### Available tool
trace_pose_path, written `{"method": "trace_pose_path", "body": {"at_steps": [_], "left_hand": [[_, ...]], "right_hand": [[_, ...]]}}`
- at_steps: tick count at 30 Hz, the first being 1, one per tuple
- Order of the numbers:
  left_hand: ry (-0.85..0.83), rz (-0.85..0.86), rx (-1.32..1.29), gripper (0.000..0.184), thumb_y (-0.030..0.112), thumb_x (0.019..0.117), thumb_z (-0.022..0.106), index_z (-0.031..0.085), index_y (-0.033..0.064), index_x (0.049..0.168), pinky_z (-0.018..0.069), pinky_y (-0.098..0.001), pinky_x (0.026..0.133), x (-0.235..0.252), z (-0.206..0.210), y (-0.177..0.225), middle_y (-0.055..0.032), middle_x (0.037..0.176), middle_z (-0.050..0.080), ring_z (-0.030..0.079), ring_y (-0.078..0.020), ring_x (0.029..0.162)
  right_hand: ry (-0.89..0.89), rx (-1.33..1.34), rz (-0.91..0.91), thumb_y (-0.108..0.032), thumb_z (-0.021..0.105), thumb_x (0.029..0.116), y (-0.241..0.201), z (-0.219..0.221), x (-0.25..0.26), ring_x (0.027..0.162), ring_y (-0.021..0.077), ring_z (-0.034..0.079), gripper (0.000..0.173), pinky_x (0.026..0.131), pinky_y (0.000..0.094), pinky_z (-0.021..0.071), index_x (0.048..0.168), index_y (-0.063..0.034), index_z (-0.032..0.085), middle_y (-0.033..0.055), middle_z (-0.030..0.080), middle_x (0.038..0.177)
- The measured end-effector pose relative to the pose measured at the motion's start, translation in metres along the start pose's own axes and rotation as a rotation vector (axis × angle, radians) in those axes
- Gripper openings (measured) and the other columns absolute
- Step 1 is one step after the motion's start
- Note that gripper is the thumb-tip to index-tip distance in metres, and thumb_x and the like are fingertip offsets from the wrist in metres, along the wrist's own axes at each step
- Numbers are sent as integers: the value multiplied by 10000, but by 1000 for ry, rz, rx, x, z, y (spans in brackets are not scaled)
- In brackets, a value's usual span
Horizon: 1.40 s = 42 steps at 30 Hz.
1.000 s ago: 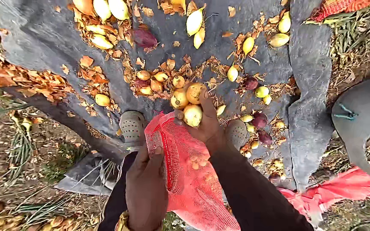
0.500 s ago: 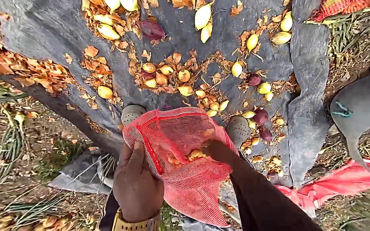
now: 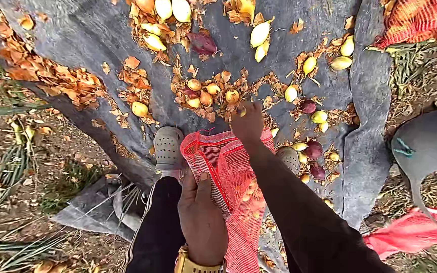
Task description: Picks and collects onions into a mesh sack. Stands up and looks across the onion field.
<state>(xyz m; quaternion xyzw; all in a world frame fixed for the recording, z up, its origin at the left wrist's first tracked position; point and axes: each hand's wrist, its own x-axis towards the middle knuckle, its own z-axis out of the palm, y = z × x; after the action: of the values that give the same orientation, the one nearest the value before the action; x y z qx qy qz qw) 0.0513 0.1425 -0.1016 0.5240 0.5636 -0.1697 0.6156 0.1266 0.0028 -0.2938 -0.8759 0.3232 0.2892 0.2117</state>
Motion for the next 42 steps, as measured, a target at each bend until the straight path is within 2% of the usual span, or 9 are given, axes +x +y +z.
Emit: {"method": "trace_pose_path", "body": {"at_steps": [8,11,14,19,23,27,31,38,42], "left_hand": [[28,-7,-72,334,73,1077,463,592,16,1380,624,-361,812,8,-8,17,-156,1135,705,721,-207,944],[53,-24,-127,344,78,1081,456,589,32,1395,624,-370,807,17,-17,28,-158,1139,703,719,-208,941],[3,-37,-183,335,89,1083,452,592,27,1381,616,-385,834,21,-21,34,-164,1154,693,709,-226,966],[-4,-77,-280,348,81,1088,426,566,10,1398,604,-371,847,21,-23,51,-168,1199,672,696,-211,989],[130,-78,-299,374,51,1082,435,522,-13,1441,599,-343,874,25,-30,56,-169,1233,666,700,-187,1010],[168,-64,-307,357,52,1085,425,522,-17,1421,608,-295,819,26,-32,72,-130,1134,686,705,-126,928],[174,-57,-313,369,55,1087,406,474,-15,1443,598,-260,784,37,-35,88,-95,1092,670,690,-82,873],[132,-98,-358,375,37,1076,415,482,-49,1435,590,-263,827,43,-29,95,-120,1133,670,688,-81,913],[131,-143,-358,354,33,1074,428,519,-48,1406,598,-266,822,49,-28,104,-126,1111,688,699,-91,911]], "right_hand": [[-90,-238,-80,-534,749,831,-35,-2,49,1018,435,681,707,777,665,563,1444,-224,580,216,501,1484],[-198,502,-176,-375,795,874,-30,-27,-12,991,222,678,604,795,458,607,1413,-200,587,66,641,1284],[-890,1389,24,-412,779,855,-2,-9,-106,780,193,690,480,676,380,600,1248,-189,616,90,693,990],[-913,40,87,-145,537,1013,-15,4,-148,1162,263,653,334,1052,471,477,1278,4,676,175,705,1210],[-189,215,-135,-243,613,995,-68,44,-99,623,200,627,159,596,466,539,1019,-118,708,29,651,731],[-352,-129,-716,-193,568,1011,-182,91,-54,1207,292,640,353,947,537,570,1348,-223,667,71,615,1397],[-439,-598,-1269,-97,631,970,-235,155,-18,1198,427,608,336,933,632,526,1269,-236,698,99,513,1539],[-466,-379,-823,-414,702,907,-235,108,-20,1020,361,697,571,801,588,590,1437,-242,578,160,647,1307],[-167,240,-294,-297,648,944,-242,25,32,959,276,661,232,796,527,564,1034,-103,739,120,663,1090]]}}
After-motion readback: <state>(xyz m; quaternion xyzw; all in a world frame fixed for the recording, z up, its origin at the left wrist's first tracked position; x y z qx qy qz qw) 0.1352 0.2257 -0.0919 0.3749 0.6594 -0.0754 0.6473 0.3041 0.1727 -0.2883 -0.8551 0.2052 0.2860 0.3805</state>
